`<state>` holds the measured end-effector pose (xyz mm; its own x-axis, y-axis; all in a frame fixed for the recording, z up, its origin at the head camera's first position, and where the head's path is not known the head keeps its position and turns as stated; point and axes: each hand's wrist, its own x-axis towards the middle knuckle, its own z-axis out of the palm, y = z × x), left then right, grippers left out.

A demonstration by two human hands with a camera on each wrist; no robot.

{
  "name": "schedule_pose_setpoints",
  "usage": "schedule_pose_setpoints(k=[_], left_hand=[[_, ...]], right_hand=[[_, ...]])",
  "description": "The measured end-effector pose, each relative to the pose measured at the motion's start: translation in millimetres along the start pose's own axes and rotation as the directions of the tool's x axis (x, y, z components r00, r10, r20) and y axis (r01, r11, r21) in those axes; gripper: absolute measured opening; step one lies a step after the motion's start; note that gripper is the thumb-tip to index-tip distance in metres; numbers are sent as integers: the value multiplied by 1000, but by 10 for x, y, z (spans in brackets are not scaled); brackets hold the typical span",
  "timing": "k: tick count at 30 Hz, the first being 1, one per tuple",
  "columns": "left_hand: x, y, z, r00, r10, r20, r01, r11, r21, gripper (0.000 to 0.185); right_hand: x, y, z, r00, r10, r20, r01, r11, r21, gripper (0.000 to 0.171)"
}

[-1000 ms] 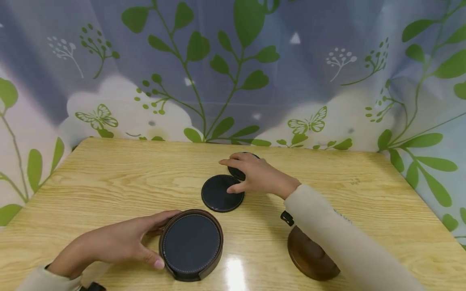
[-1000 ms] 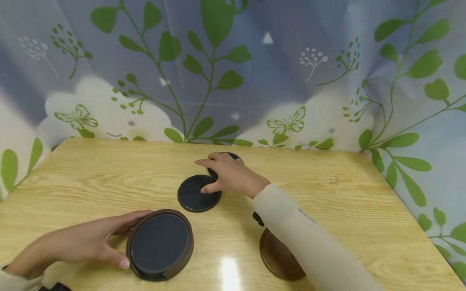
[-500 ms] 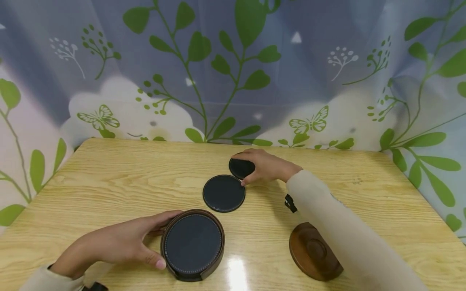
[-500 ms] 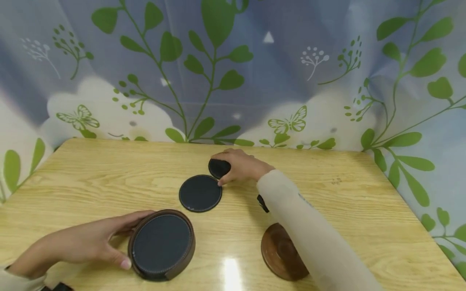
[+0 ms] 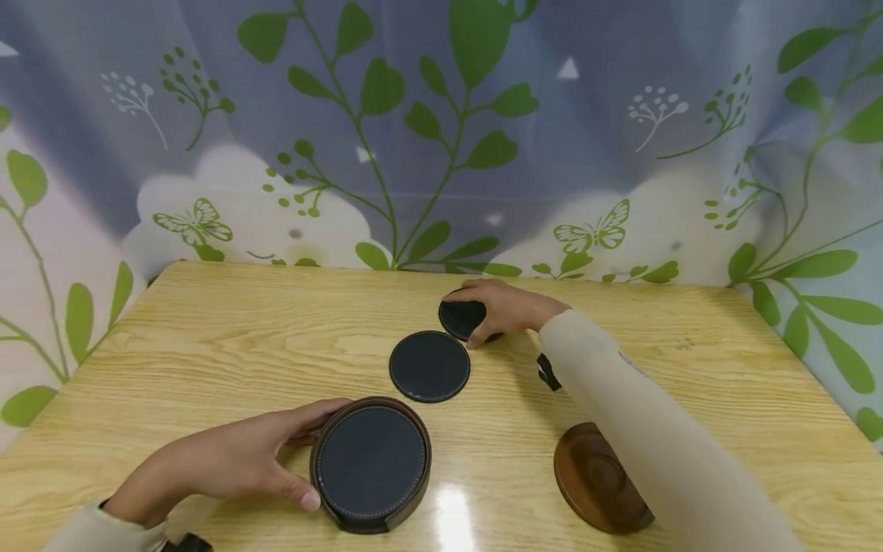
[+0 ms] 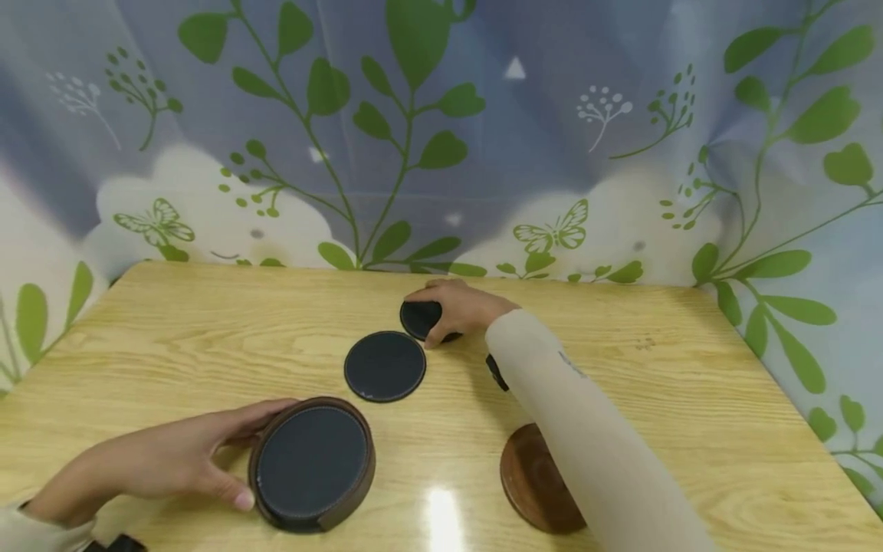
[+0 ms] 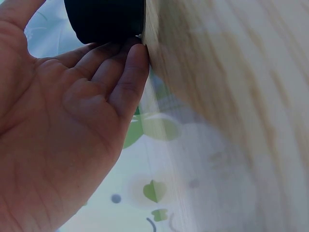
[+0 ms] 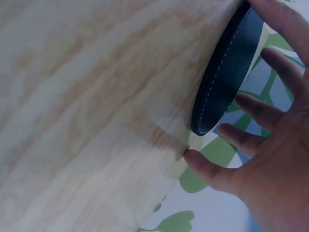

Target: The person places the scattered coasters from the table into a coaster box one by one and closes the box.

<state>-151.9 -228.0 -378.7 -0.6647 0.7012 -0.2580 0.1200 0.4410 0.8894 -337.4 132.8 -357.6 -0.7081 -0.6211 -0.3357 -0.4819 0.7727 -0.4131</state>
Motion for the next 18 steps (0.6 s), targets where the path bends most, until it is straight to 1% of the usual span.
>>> schedule_pose_setpoints(k=[5,10,12,13,18], left_hand=[[0,-2,-2,1000,-21,3,21,1000,-9,100],[7,-10,-11,1000,-19,3,19,1000,12,101],[9,-16,-12,1000,-10,7,10,1000,15,102],[11,-19,-10,1000,-18,6,18,1000,9,102],[10,-23,-8,1000,-10,4,10,1000,18,102]], right_hand=[[29,1,-42,1000,7,30,-7,1000,-1,84],[33,-31,-64,998,32,52,-31,999,-6,82],[27,-41,-65,998,36,50,-35,999,-6,82],[24,-44,-64,998,36,49,-36,999,-5,81],[14,-44,-42,998,49,35,-49,999,-11,79]])
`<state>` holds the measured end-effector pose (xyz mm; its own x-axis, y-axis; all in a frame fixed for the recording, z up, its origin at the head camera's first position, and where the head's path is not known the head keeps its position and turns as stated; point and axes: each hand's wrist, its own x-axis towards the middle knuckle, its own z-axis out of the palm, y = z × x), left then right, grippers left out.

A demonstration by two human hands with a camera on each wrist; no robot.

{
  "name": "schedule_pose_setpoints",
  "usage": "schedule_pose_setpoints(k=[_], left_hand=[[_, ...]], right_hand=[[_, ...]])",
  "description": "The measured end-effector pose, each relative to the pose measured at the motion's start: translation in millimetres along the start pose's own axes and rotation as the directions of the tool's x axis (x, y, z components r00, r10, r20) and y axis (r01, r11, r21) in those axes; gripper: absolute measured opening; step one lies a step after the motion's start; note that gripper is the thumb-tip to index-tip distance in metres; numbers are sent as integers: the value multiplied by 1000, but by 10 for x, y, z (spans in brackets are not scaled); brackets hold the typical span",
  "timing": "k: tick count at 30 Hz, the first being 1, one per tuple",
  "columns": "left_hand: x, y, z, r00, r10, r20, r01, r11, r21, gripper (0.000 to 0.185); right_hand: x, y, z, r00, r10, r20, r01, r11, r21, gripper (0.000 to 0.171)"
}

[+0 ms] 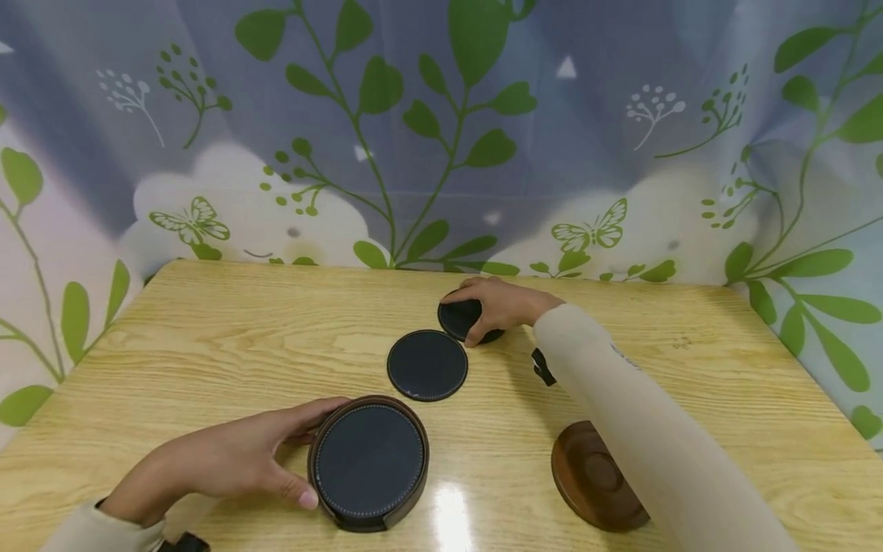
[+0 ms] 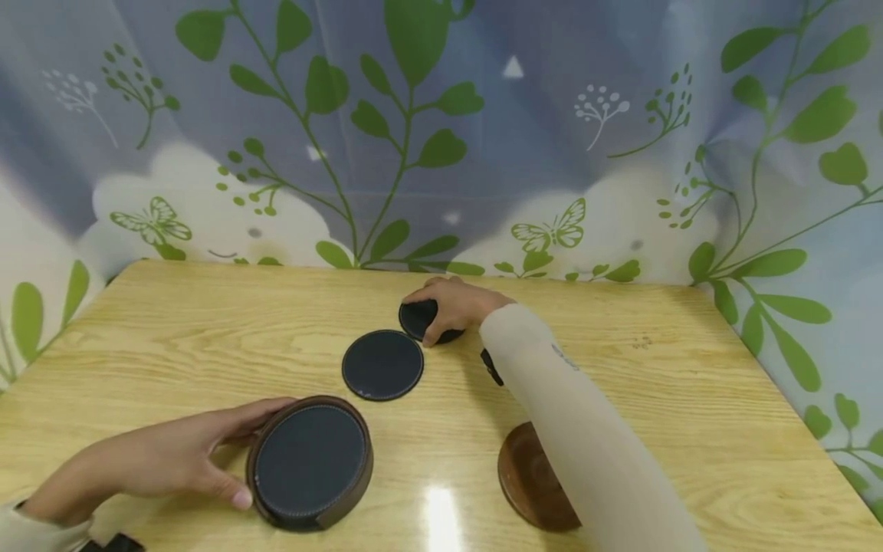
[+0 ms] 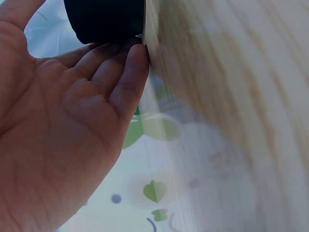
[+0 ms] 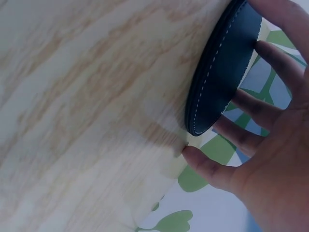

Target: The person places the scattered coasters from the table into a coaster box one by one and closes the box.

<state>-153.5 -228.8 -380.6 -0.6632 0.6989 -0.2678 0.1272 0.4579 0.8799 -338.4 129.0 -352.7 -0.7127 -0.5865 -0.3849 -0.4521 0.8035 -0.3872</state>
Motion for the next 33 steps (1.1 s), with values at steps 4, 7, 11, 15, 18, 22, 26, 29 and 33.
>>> schedule_pose_setpoints(k=[4,7,11,15,18,22,26,29,33], left_hand=[[-2,-4,4,1000,24,-4,-24,1000,14,102],[0,-3,5,1000,29,-6,-29,999,15,103],[5,-5,6,1000,24,-4,-24,1000,9,103],[4,-14,6,1000,13,-4,-13,1000,9,104],[5,-17,5,1000,5,-4,-5,1000,12,104],[10,-17,7,1000,12,-4,-12,1000,14,104],[12,-16,9,1000,25,-1,-25,1000,9,104],[8,-17,7,1000,27,5,-27,1000,0,103],[5,-23,5,1000,21,4,-21,1000,1,103]], right_hand=[[-16,-3,19,1000,10,-12,-10,1000,-11,78],[-32,-6,31,1000,4,-25,-5,1000,-28,77],[-59,-13,53,999,-1,-48,-2,999,-51,76],[-82,-22,73,998,7,-66,-11,998,-62,74],[-93,-22,83,997,5,-78,-10,997,-71,74],[-113,-18,91,995,-10,-94,2,996,-85,74],[-144,-25,90,994,-20,-109,9,995,-101,73],[-172,-43,88,993,-24,-120,10,993,-117,72],[-211,-83,101,990,-35,-137,15,989,-146,72]])
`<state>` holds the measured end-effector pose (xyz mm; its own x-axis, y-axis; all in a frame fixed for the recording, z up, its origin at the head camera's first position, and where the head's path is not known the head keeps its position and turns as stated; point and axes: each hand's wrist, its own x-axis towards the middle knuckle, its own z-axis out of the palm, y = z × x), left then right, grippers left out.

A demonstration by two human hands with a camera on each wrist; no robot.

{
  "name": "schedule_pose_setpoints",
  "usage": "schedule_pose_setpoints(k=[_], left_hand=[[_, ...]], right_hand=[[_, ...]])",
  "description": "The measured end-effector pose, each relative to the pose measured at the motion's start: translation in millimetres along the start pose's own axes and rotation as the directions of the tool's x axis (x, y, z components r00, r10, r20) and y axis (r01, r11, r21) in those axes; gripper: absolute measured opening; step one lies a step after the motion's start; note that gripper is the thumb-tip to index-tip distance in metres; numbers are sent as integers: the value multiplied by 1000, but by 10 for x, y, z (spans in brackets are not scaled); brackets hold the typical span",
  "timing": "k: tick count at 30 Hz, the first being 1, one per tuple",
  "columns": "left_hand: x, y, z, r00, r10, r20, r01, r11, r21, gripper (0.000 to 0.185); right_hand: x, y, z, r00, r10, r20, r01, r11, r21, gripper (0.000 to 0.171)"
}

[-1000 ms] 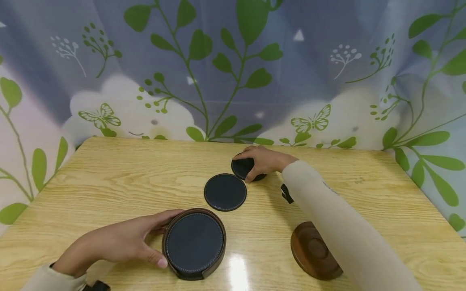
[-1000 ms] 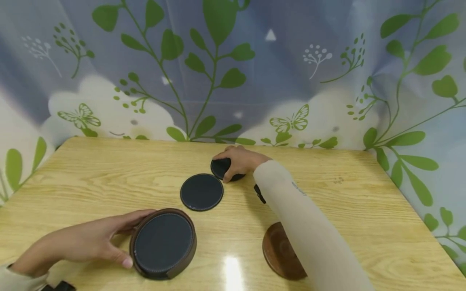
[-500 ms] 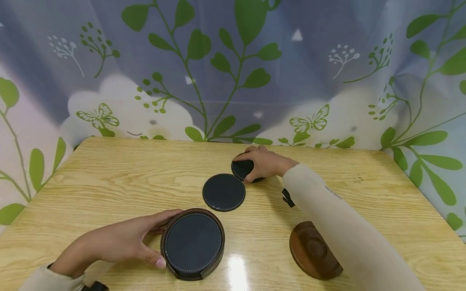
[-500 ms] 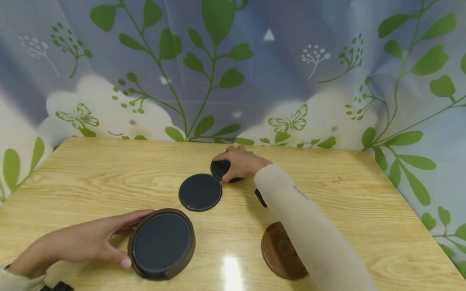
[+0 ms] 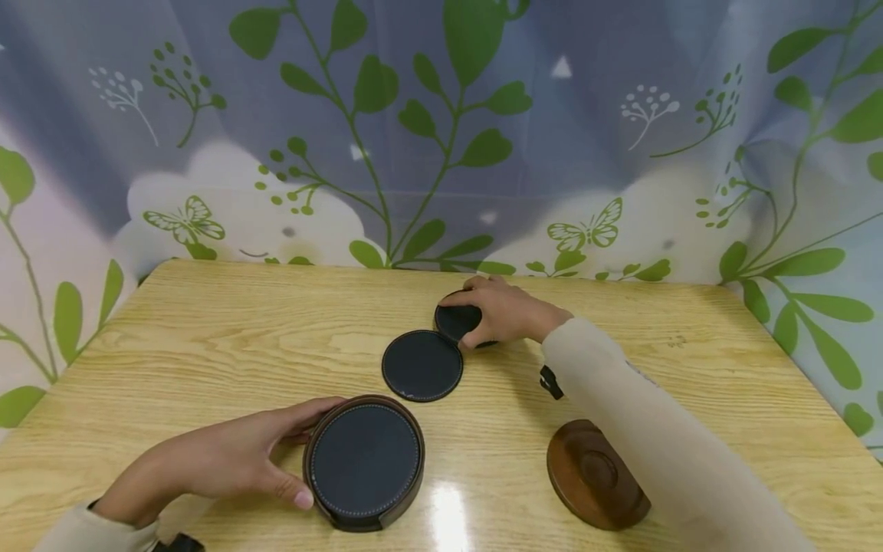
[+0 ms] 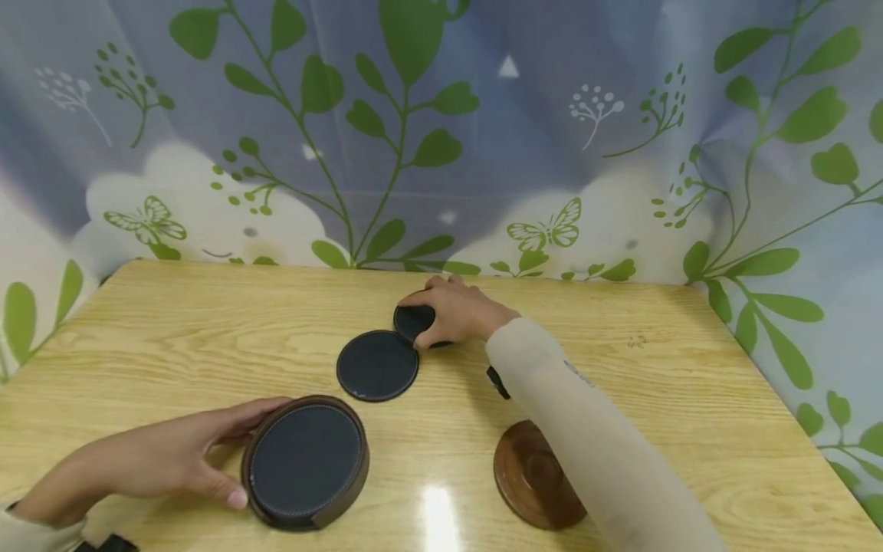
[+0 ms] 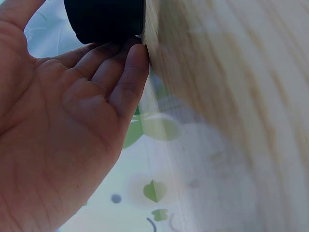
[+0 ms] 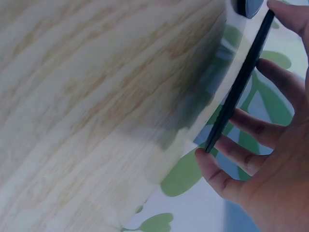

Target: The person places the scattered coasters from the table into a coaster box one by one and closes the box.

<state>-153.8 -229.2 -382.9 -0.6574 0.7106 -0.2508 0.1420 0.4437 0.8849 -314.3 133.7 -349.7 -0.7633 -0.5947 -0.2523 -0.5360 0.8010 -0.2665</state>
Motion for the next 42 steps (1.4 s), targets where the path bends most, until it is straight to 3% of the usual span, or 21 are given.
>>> schedule_pose_setpoints(k=[19,28,35,42], left_hand=[[18,12,-1,1000,-12,-3,12,1000,0,104],[20,8,-5,1000,-12,4,12,1000,12,102],[15,21,-17,1000,1,26,-1,1000,-10,100],[6,18,-20,1000,-6,23,6,1000,4,100]], right_hand=[[-242,-423,56,986,-145,-78,136,985,-101,75],[-384,-706,102,963,-244,-114,227,963,-144,75],[-490,-946,158,949,-296,-107,277,947,-161,77],[-562,-1113,260,948,-314,-53,307,945,-113,77]])
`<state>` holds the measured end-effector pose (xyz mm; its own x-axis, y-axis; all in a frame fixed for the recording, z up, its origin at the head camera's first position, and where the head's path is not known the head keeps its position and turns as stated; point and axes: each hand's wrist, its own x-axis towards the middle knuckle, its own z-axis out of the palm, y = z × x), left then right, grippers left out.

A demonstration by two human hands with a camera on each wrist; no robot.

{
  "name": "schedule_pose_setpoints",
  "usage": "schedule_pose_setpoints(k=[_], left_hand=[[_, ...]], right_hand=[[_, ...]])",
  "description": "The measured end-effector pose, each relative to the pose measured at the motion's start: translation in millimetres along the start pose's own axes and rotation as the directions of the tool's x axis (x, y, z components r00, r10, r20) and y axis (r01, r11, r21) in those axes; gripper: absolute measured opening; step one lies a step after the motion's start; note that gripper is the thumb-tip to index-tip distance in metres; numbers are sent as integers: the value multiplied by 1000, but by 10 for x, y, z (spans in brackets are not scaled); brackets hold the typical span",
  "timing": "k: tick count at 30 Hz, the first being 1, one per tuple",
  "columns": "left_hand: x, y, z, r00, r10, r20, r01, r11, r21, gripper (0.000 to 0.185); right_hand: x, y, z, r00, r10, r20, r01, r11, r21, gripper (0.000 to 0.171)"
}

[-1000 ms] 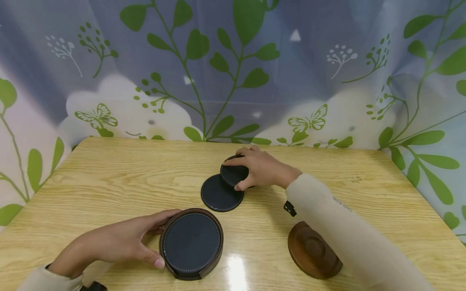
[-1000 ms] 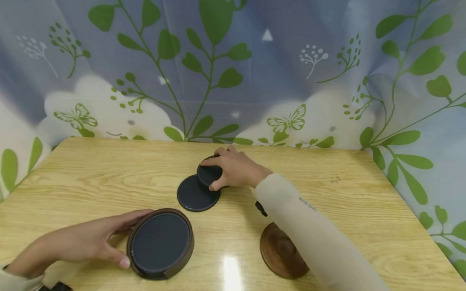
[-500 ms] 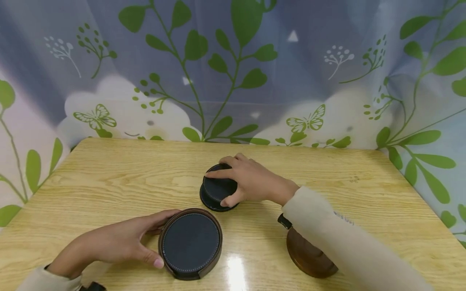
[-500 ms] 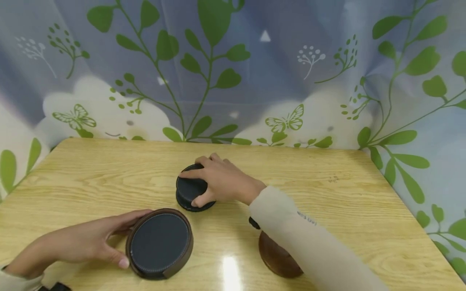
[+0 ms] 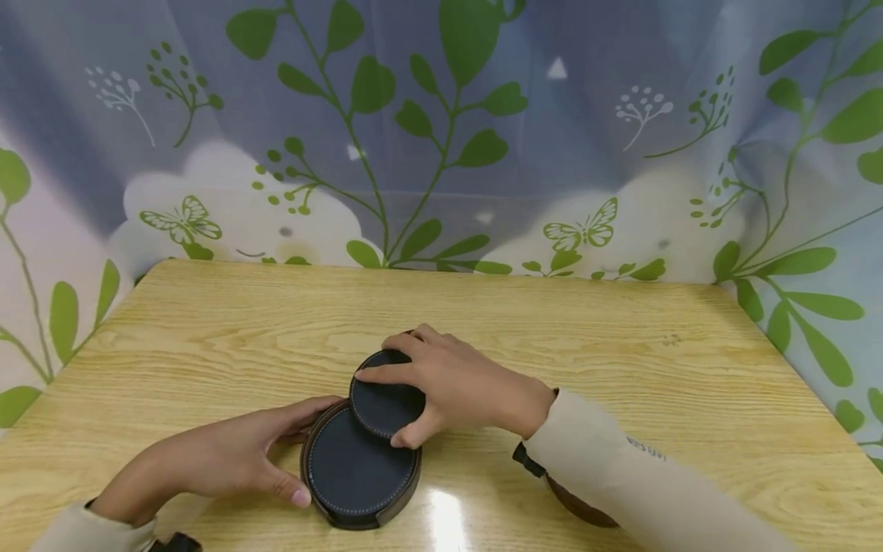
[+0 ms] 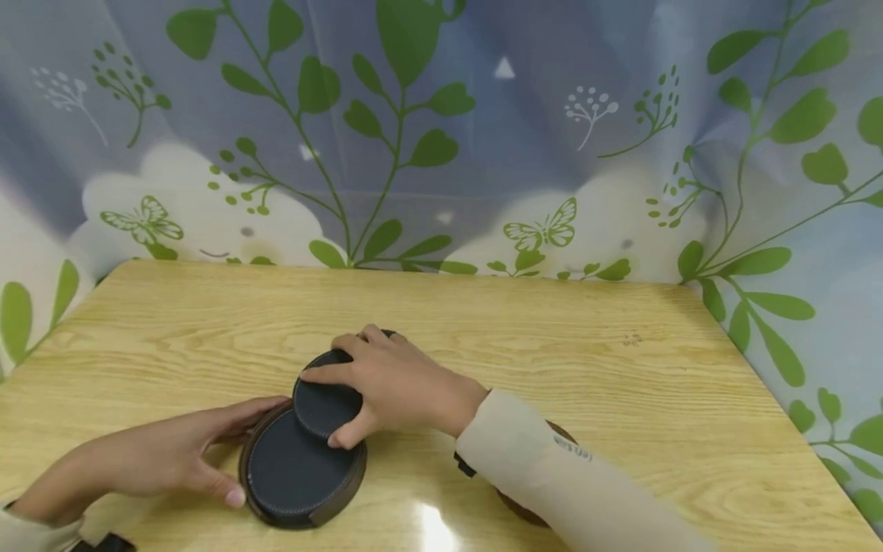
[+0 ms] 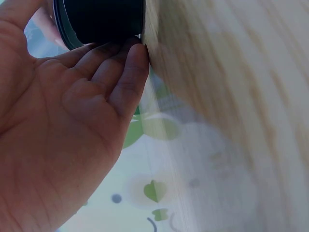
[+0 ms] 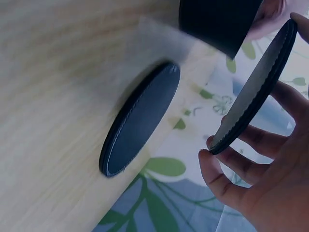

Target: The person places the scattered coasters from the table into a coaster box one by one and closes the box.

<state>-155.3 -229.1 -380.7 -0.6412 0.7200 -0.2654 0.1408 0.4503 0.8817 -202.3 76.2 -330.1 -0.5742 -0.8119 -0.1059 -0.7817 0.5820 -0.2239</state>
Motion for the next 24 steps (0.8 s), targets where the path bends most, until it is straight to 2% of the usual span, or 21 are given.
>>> schedule_pose_setpoints(k=[8,15,24], left_hand=[[-6,-30,0,1000,-8,17,9,999,-50,103],[-5,-19,-3,999,-53,-3,53,998,23,103],[3,1,8,999,-41,-17,42,998,50,104]], right_hand=[[-13,-230,87,998,-53,17,54,997,-47,78],[-12,-348,172,994,-106,16,107,992,-73,76],[-30,-432,225,990,-136,24,138,986,-98,75]])
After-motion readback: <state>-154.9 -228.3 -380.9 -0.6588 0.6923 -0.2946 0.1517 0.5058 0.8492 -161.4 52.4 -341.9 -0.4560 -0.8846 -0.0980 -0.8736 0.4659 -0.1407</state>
